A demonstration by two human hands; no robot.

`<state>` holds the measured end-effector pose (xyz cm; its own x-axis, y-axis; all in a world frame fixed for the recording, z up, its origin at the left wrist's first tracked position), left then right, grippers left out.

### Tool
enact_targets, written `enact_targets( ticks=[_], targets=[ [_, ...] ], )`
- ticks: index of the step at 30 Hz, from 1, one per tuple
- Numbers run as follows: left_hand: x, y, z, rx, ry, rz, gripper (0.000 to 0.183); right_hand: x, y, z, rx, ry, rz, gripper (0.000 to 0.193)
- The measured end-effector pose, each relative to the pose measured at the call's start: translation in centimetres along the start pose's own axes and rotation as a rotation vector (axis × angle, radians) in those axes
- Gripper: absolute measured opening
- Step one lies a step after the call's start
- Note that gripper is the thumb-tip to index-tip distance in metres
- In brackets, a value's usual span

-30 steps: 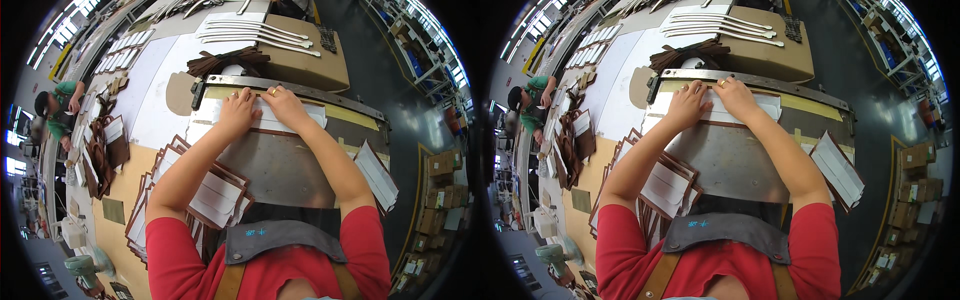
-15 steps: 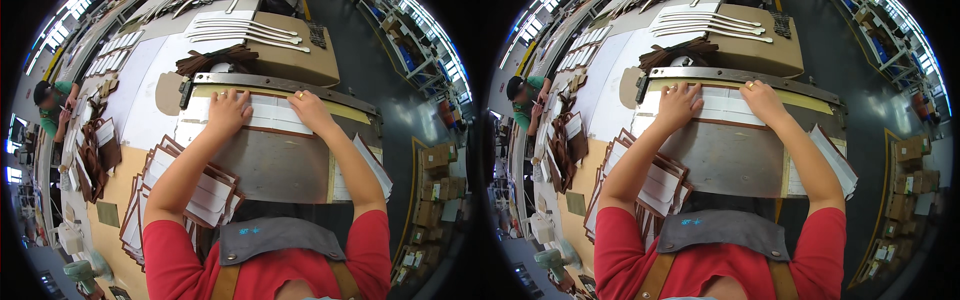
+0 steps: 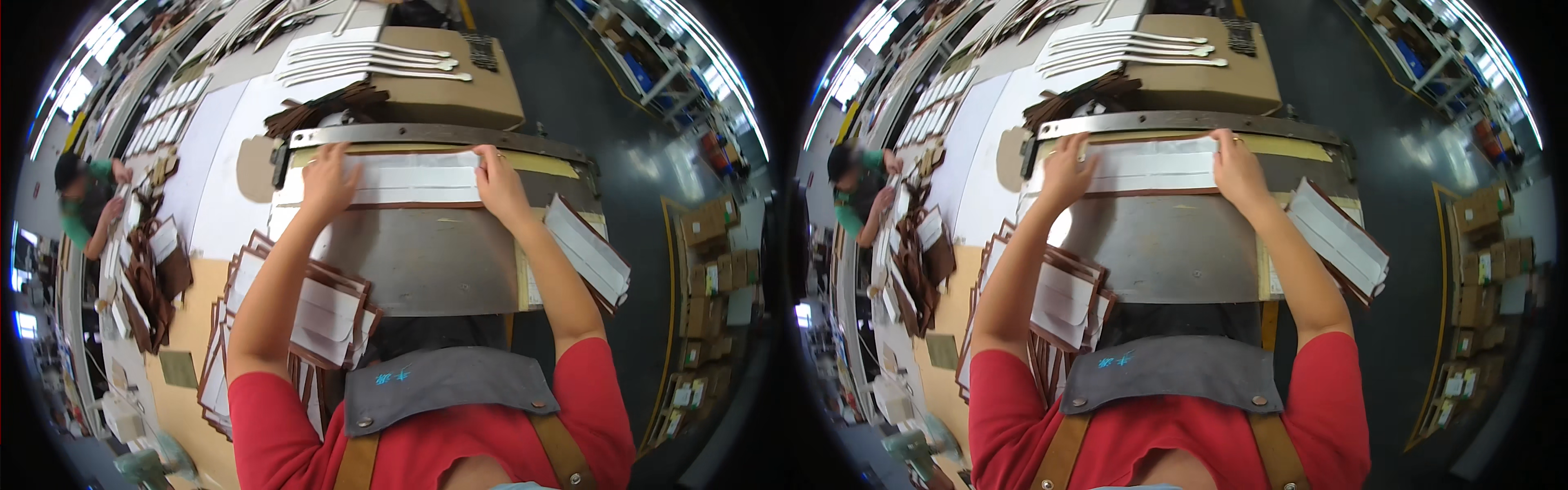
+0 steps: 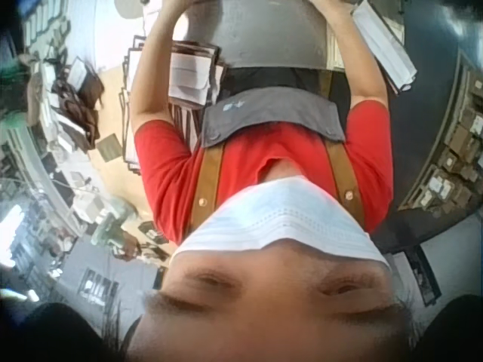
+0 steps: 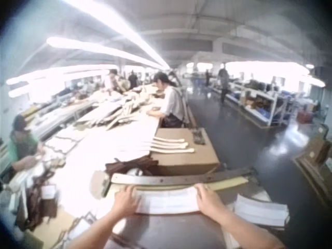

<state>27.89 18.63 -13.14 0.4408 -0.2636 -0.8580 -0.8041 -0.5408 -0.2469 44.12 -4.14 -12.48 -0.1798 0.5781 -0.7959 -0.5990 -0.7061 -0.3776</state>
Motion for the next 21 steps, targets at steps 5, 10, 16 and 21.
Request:
enact_targets(
  ticks=[5, 10, 16, 21],
  targets=[
    [-5.4, 3.1, 3.9, 0.042, 0.104, -0.115, 0.034, -11.4, 5.3, 0.9, -0.082, -0.108, -0.413, 0.022],
    [-6.6, 5.4, 4.2, 0.029, 0.185, -0.039, 0.029, -23.4, 18.0, -9.9, 0.322, -0.223, -0.571, 0.021],
    [-4.7, 9.2, 0.1, 0.089, 0.136, 0.310, 0.036, -22.5, 22.3, -11.2, 0.411, 0.456, -0.427, 0.024],
    [-1.4, 12.9, -1.5, 0.157, -0.106, 0.304, 0.055, -11.8, 15.4, -4.8, -0.006, 0.334, 0.012, 0.033]
  ],
)
Point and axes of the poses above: each hand's wrist, its own y-axis away from the middle knuckle, its own x-axis out of the palm, z = x × y, the point moved 8 cm from there along -y, towards the middle knuckle, and after that the axes turned 6 degrees about y, right-handed, at the moved point
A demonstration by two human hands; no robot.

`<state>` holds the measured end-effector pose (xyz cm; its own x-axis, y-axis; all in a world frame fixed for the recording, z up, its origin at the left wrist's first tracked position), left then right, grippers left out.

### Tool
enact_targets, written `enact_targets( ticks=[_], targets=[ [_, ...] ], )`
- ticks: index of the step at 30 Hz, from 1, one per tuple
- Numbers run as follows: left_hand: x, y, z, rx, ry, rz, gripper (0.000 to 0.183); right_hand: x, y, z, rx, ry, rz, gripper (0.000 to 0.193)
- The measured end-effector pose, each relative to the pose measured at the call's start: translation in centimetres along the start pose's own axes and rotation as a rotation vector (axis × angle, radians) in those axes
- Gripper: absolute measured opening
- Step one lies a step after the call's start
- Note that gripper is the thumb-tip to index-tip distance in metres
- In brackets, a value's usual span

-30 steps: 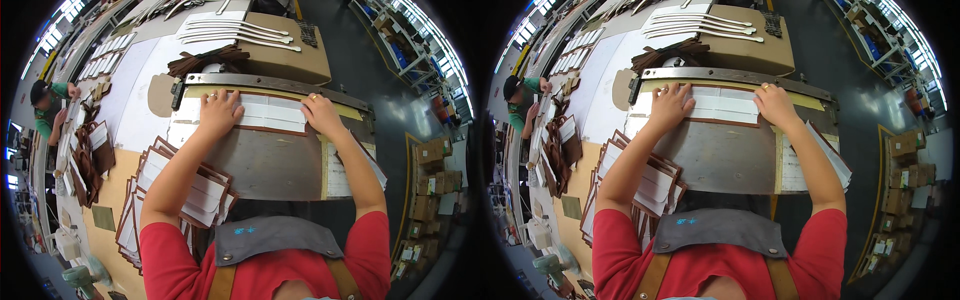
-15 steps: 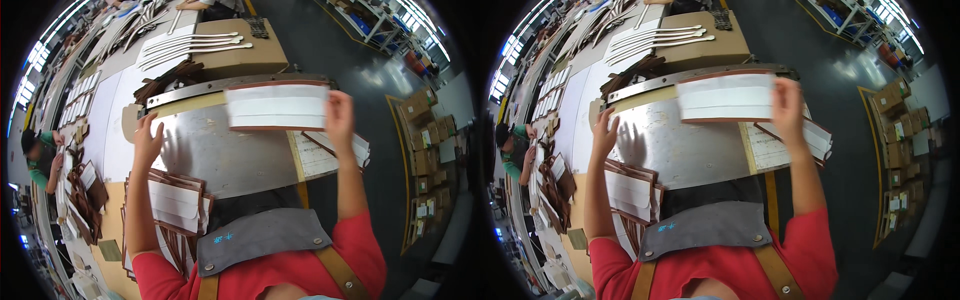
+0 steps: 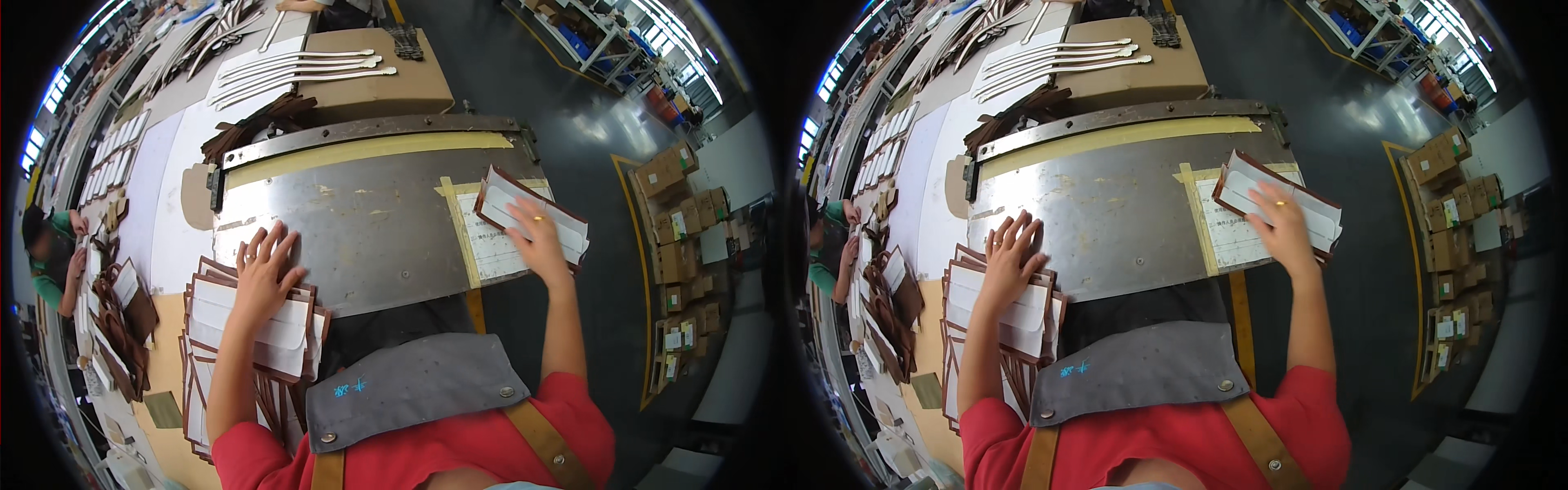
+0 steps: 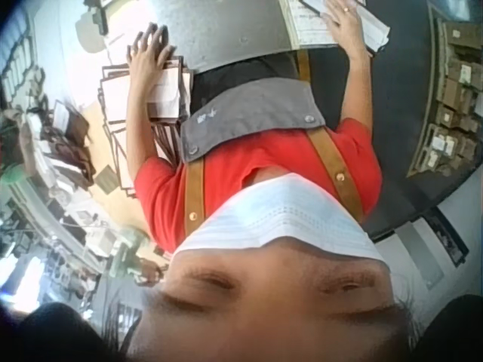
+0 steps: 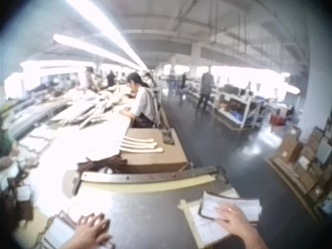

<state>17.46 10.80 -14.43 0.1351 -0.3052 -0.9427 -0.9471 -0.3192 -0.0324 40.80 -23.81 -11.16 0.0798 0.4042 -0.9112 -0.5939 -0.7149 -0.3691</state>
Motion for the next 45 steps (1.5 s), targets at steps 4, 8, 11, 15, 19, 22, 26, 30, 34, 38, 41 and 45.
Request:
enact_targets(
  ticks=[4, 8, 11, 15, 19, 22, 26, 30, 34, 38, 41, 45],
  targets=[
    [0.1, -0.8, 1.0, -0.060, -0.026, -0.224, 0.049, 2.6, -1.7, -0.1, 0.043, 0.090, -0.023, 0.035],
    [0.9, -3.8, 2.4, -0.161, -0.055, -0.332, 0.044, 2.7, -2.1, -0.1, 0.029, 0.090, 0.071, 0.035],
    [0.3, -5.7, 2.9, -0.201, 0.117, -0.431, 0.041, 1.2, -3.9, 1.9, 0.052, 0.065, 0.029, 0.029],
    [-2.4, -6.2, 2.7, -0.103, 0.346, -0.587, 0.031, 2.4, -8.2, 11.9, -0.112, -0.368, 0.050, 0.025],
    [-5.6, -0.8, -1.9, 0.084, 0.256, -0.459, 0.012, 8.3, -10.7, 21.5, -0.170, -0.618, 0.345, 0.027],
    [-5.9, 0.9, -1.4, 0.092, 0.175, -0.396, 0.013, 11.5, -12.1, 23.2, -0.148, -0.540, 0.477, 0.030],
    [-4.8, 1.1, 2.0, 0.081, 0.091, -0.391, 0.023, 12.5, -12.1, 23.7, 0.032, -0.750, 0.649, 0.023],
    [-4.6, 1.0, 4.1, 0.061, 0.062, -0.424, 0.039, 9.6, -11.7, 25.0, 0.051, -1.154, 0.578, 0.009],
    [-5.1, 2.2, 6.0, 0.010, -0.069, -0.539, 0.047, 8.1, -13.6, 21.5, 0.107, -1.168, 0.324, 0.006],
    [-5.3, -0.2, 4.8, 0.014, -0.164, -0.442, 0.050, 9.3, -17.4, 14.2, 0.064, -0.762, 0.039, 0.006],
    [-4.1, -0.4, 0.3, 0.245, -0.039, -0.277, 0.042, 9.7, -17.5, 13.9, 0.108, -0.777, 0.072, 0.007],
    [-1.0, 2.1, -4.1, 0.453, -0.021, -0.103, 0.031, 9.6, -17.1, 13.4, 0.111, -0.678, -0.040, 0.008]
  ],
)
Point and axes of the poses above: each hand's wrist, its own y-axis away from the middle knuckle, its own x-axis out of the palm, z = x × y, the point moved 8 cm from there along -y, towards the middle knuckle, and after that the axes turned 6 degrees about y, right-handed, at the moved point
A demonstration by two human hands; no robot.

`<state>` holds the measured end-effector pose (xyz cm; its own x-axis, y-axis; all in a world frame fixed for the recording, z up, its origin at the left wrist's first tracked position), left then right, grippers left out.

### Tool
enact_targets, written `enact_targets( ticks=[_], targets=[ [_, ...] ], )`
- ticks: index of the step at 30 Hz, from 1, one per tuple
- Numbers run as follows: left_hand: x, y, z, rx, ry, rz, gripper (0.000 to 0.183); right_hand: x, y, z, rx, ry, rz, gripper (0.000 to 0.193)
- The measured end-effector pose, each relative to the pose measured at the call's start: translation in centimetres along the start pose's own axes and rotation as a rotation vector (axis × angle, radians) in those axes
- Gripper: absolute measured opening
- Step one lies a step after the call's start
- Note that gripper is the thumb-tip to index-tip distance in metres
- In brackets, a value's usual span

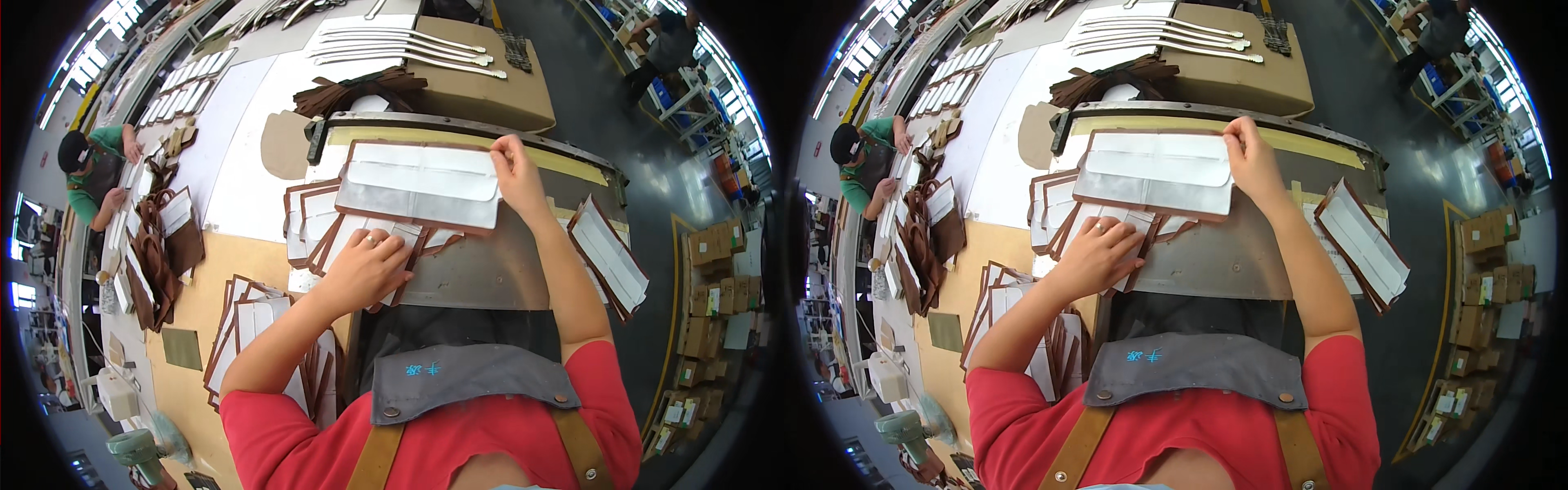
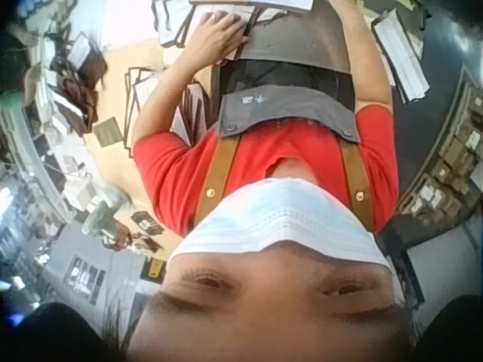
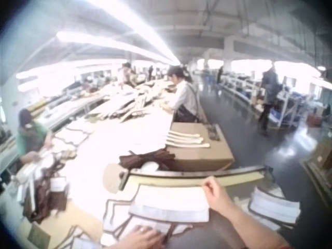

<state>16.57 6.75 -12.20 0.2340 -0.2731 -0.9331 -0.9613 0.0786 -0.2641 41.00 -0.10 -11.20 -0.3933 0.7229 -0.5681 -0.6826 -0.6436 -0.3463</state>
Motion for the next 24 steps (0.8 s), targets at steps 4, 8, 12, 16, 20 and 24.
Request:
enact_targets(
  ticks=[4, 8, 12, 16, 20, 24],
  targets=[
    [-0.3, 1.9, -0.1, -0.007, 0.036, 0.094, 0.023, -0.9, -2.1, -2.1, -0.031, 0.061, -0.059, 0.008],
    [-3.0, 3.1, 1.5, -0.123, 0.127, 0.193, 0.024, -1.7, -3.4, -3.9, -0.002, 0.122, -0.046, 0.008],
    [-4.3, -1.3, 4.1, -0.170, 0.122, -0.076, 0.014, -1.7, -3.4, -6.0, -0.058, 0.230, -0.134, 0.009],
    [-0.2, -8.2, 8.0, -0.240, -0.219, -0.275, 0.037, -1.0, -3.6, -6.1, -0.008, 0.401, -0.130, 0.013],
    [3.4, -11.3, 10.4, -0.448, -0.179, 0.011, 0.045, -2.0, -3.1, -5.6, 0.031, 0.554, -0.102, 0.015],
    [2.7, -10.2, 10.7, -0.435, -0.195, -0.074, 0.047, -2.1, -1.1, -2.3, -0.316, 0.587, -0.032, 0.015]
  ],
)
Point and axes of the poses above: each hand's wrist, its own y-axis away from the middle knuckle, its own x-axis out of the palm, z = x × y, the point moved 8 cm from there along -y, towards the middle knuckle, and after that the axes turned 6 degrees about y, right-handed, at the moved point
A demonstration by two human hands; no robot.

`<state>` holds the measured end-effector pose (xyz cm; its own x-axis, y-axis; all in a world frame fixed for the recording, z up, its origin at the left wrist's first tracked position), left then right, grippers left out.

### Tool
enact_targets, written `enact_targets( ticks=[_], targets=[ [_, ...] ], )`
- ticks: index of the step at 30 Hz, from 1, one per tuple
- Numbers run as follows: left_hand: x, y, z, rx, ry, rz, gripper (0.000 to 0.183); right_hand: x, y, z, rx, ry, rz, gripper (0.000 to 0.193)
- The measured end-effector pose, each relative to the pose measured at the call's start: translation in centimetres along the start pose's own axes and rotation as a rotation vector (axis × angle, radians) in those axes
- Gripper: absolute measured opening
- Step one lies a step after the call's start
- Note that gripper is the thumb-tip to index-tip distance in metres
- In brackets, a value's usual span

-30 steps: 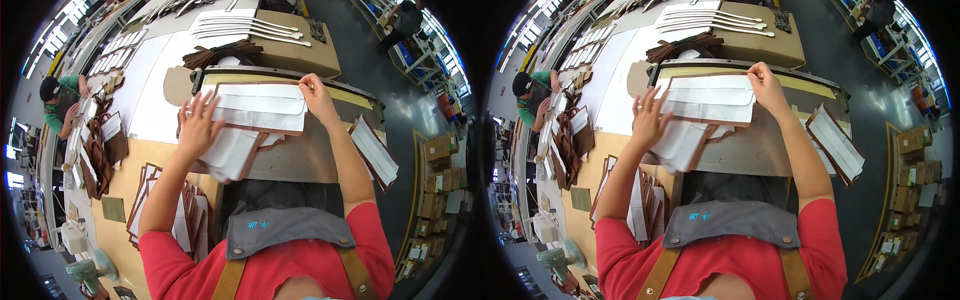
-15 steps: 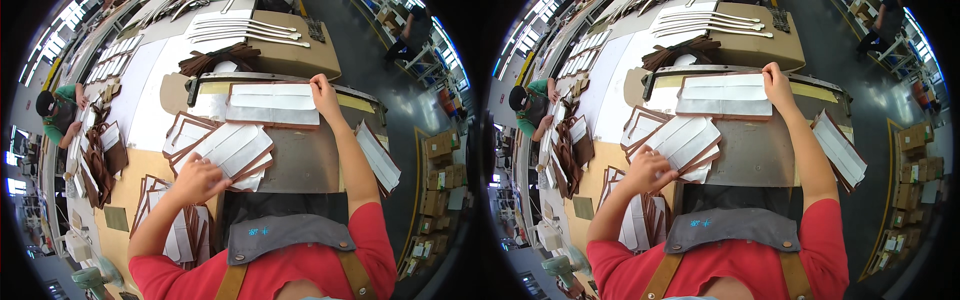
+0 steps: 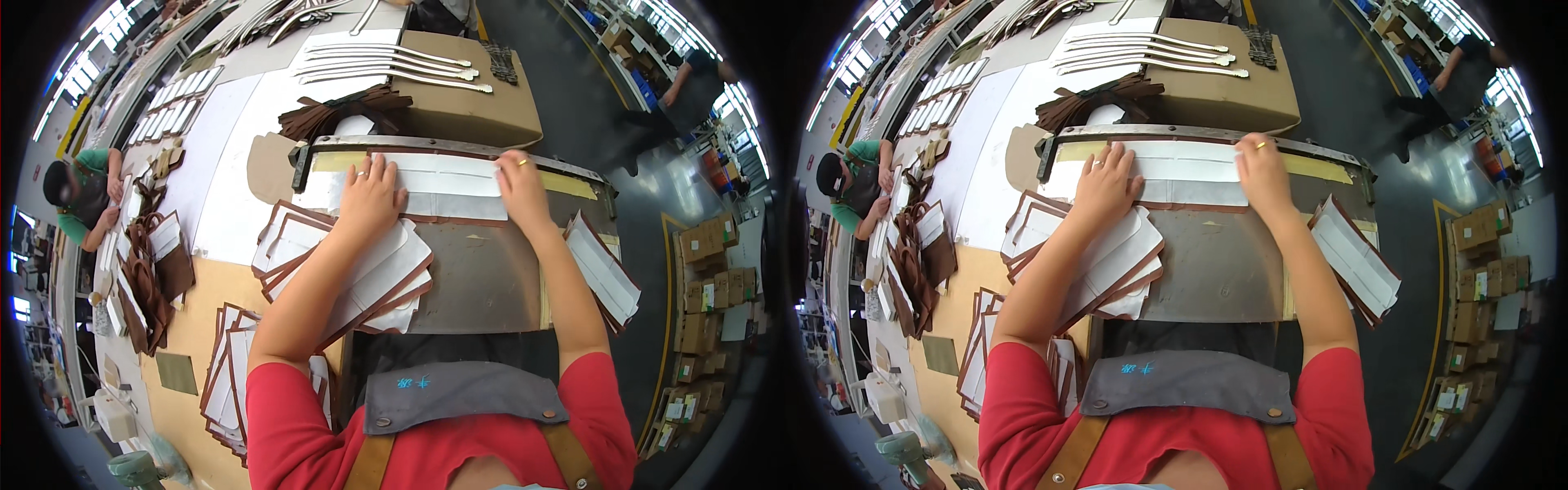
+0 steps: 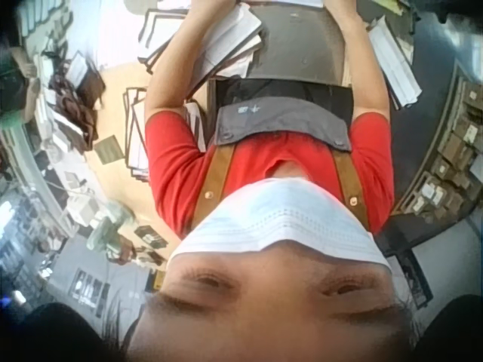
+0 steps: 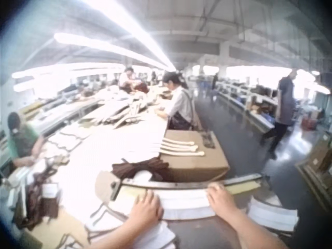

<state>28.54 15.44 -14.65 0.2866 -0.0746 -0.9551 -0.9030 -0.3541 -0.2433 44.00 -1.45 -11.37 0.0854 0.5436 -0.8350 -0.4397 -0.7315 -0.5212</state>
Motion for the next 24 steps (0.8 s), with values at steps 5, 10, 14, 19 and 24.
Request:
enact_targets(
  ticks=[5, 10, 14, 19, 24],
  targets=[
    [0.1, 0.2, 0.5, 0.021, 0.047, 0.033, 0.046, 1.5, 1.7, 2.2, -0.033, 0.038, 0.160, 0.031],
    [0.3, -0.2, 0.4, 0.050, 0.112, 0.017, 0.044, 1.5, 1.7, 2.1, -0.009, 0.118, 0.132, 0.029],
    [0.1, -0.4, 0.4, 0.058, 0.105, -0.014, 0.043, 1.6, 1.5, 2.4, -0.030, 0.161, 0.107, 0.030],
    [-1.2, -0.2, -0.4, 0.060, 0.077, -0.033, 0.042, 1.3, 1.7, 2.5, 0.003, 0.080, 0.164, 0.032],
    [-1.2, -0.1, -0.8, 0.091, 0.072, -0.047, 0.041, 0.8, 2.2, 3.2, -0.056, 0.176, 0.136, 0.032]
  ],
)
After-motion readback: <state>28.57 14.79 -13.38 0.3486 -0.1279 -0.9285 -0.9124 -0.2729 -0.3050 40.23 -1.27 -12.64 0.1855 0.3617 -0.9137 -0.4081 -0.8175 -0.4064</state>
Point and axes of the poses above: each hand's wrist, its own y-axis away from the middle knuckle, its own x-axis out of the palm, z = x × y, the point moved 8 cm from there along -y, towards the middle knuckle, and after that the axes turned 6 degrees about y, right-handed, at the moved point
